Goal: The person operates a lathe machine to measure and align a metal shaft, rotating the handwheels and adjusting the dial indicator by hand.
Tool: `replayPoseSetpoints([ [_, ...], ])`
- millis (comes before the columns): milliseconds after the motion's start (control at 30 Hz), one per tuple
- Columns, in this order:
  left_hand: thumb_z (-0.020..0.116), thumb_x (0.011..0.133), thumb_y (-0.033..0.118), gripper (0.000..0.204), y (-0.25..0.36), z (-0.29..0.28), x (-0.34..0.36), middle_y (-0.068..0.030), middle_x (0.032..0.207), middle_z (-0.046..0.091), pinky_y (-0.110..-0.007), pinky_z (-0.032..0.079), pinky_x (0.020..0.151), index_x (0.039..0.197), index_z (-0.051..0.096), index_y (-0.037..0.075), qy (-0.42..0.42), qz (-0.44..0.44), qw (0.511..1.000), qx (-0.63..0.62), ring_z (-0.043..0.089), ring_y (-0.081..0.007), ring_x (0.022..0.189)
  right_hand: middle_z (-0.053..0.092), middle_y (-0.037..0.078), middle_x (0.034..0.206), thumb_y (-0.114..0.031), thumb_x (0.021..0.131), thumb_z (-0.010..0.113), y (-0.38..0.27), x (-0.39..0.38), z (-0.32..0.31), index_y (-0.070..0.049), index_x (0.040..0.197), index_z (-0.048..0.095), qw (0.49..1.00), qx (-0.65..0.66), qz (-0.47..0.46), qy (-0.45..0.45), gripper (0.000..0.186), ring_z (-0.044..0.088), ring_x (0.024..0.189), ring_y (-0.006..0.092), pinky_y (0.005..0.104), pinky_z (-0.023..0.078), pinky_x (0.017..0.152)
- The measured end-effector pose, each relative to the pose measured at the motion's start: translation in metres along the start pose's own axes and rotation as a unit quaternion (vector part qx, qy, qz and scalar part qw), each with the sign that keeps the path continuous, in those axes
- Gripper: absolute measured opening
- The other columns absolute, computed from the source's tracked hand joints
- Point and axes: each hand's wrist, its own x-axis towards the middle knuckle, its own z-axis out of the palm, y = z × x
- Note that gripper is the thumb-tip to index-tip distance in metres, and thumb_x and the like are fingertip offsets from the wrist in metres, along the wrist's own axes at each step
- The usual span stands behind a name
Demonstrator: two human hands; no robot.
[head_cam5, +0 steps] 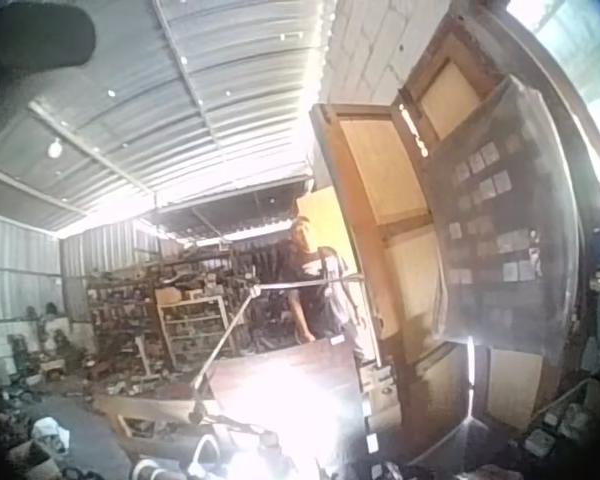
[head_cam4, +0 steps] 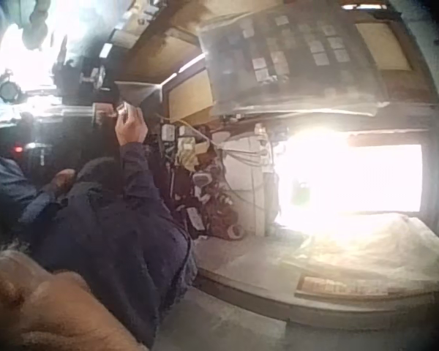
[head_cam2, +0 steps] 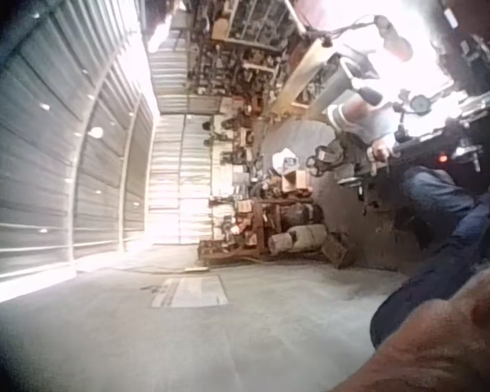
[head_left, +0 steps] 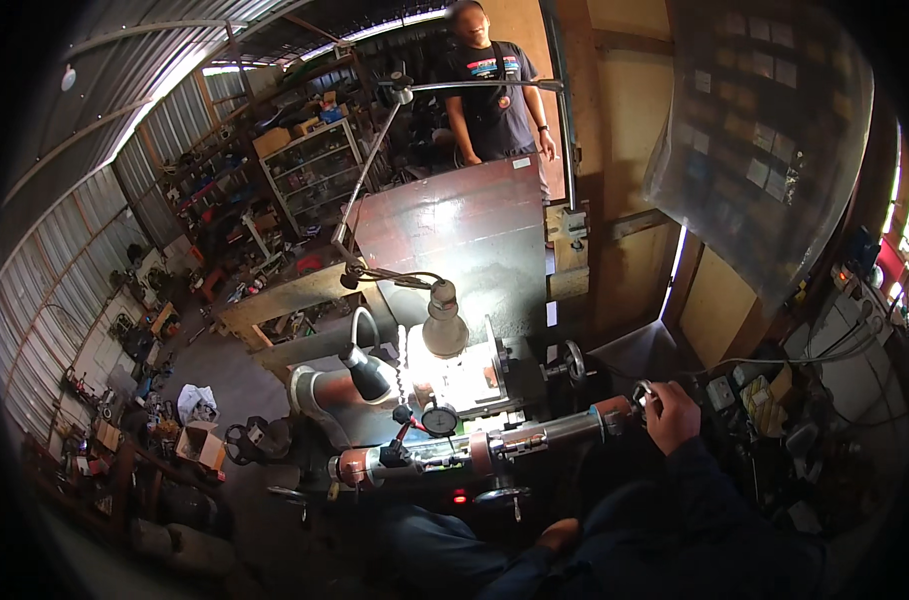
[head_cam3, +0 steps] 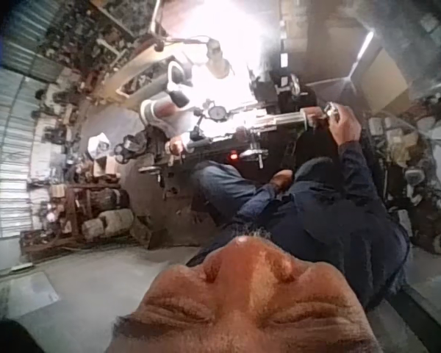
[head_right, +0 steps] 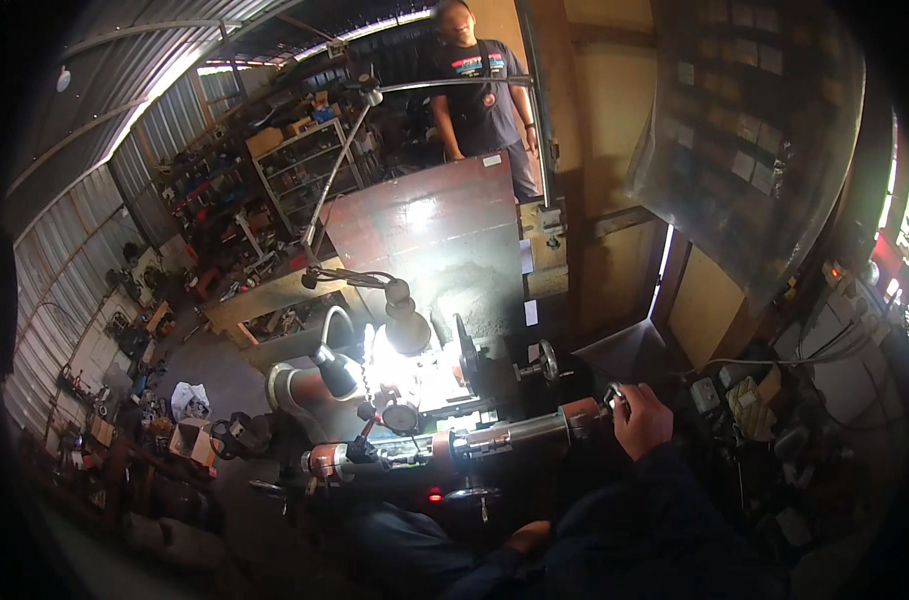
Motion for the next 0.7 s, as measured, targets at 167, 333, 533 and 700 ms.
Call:
replayPoseSetpoints([
  [167,0.053,0.090,0.023,0.028,-0.004,-0.001,0.003,-0.0240,0.105,0.069,-0.049,0.051,0.085,0.097,0.070,0.002,-0.002,0.011,1.000,0.000,0.066,-0.0387,0.103,0.064,0.011,0.087,-0.009,0.084,0.068,0.008,-0.014,0.007,-0.007,0.107,0.067,0.999,0.026,-0.018,0.028,0.023,0.064,0.075,0.0333,0.0409,0.053,0.063],
  [333,0.055,0.090,0.024,0.029,0.002,-0.004,-0.006,-0.0235,0.103,0.069,-0.049,0.052,0.087,0.097,0.070,0.001,0.014,-0.014,1.000,-0.018,0.067,-0.0385,0.103,0.064,0.012,0.086,-0.010,0.086,0.067,0.013,-0.017,0.013,-0.006,0.106,0.067,0.999,0.009,-0.015,0.044,0.021,0.064,0.075,0.0331,0.0405,0.053,0.063],
  [533,0.056,0.087,0.021,0.028,0.012,-0.015,-0.014,-0.0243,0.110,0.068,-0.048,0.052,0.088,0.102,0.070,0.001,-0.039,-0.015,0.999,0.003,0.065,-0.0393,0.108,0.064,0.011,0.089,-0.011,0.085,0.067,0.011,-0.004,0.003,-0.005,0.108,0.066,1.000,0.009,-0.016,0.009,0.024,0.065,0.077,0.0327,0.0403,0.053,0.064],
  [700,0.055,0.088,0.023,0.020,0.011,-0.007,-0.022,-0.0216,0.094,0.067,-0.049,0.051,0.072,0.083,0.064,0.006,0.112,0.049,0.992,-0.014,0.066,-0.0383,0.086,0.063,0.015,0.094,-0.010,0.086,0.064,-0.007,0.024,-0.003,-0.004,0.115,0.059,0.997,0.073,0.009,-0.020,0.030,0.066,0.087,0.0332,0.0431,0.053,0.074],
])
